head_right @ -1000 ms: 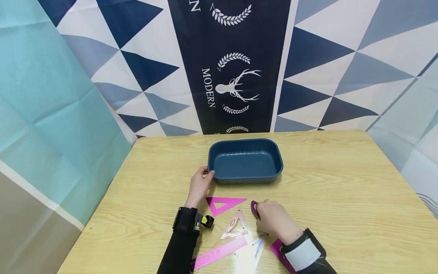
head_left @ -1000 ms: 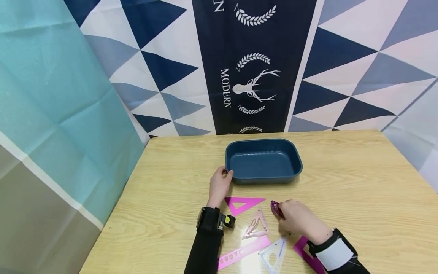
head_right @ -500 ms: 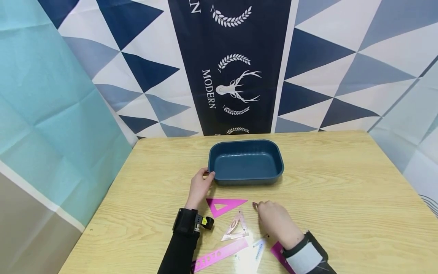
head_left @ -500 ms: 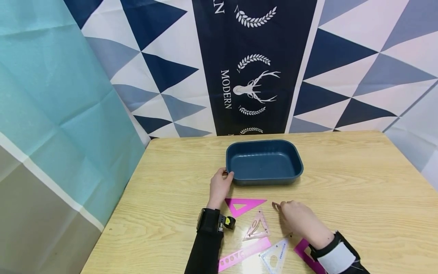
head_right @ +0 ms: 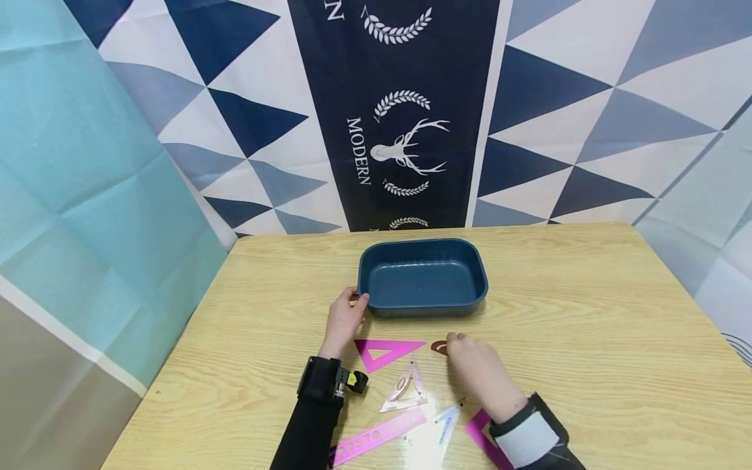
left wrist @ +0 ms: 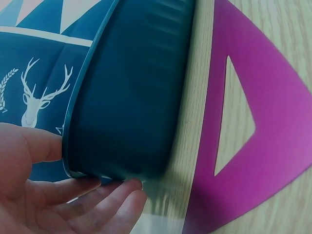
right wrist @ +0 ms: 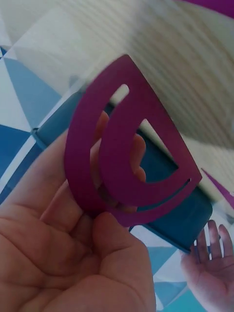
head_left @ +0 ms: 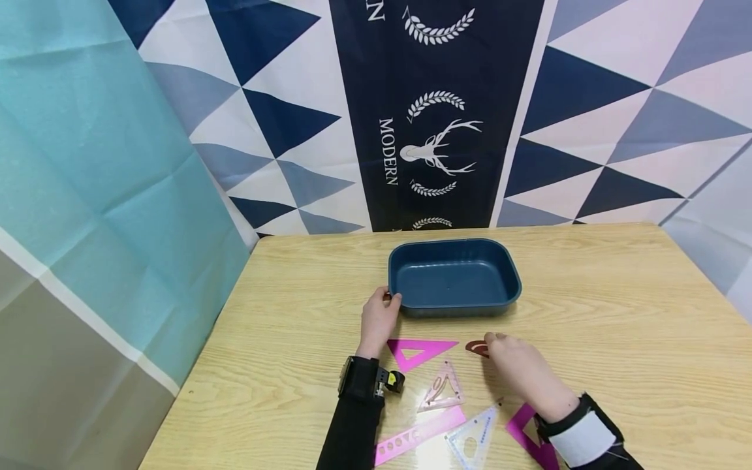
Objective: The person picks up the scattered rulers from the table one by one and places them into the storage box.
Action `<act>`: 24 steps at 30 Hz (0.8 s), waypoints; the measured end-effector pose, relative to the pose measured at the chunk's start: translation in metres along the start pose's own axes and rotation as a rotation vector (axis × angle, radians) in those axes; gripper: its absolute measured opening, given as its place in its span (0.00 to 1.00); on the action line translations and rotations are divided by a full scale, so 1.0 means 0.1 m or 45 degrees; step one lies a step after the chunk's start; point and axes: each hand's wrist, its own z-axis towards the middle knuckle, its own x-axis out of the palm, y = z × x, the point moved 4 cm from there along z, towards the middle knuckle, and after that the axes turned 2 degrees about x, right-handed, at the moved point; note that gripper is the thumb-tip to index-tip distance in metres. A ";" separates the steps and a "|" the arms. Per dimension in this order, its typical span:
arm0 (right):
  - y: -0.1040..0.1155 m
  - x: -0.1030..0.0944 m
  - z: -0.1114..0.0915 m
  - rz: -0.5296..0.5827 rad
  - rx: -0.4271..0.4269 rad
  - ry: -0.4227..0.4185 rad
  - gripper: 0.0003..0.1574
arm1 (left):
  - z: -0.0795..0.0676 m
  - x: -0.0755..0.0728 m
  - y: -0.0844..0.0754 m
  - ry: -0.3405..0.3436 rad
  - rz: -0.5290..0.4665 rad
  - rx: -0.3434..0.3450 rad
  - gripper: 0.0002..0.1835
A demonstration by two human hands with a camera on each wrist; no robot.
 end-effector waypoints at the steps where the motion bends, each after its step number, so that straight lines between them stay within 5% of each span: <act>1: 0.00 -0.01 0.01 0.007 -0.008 -0.003 0.08 | 0.00 0.00 0.00 0.000 0.000 0.001 0.18; 12: -0.03 -0.29 0.17 0.250 0.004 -0.090 0.03 | 0.00 0.01 0.01 -0.004 -0.001 0.012 0.18; 24: -0.12 -0.51 0.38 0.237 -0.017 -0.277 0.11 | -0.03 -0.01 -0.01 -0.001 -0.014 0.027 0.18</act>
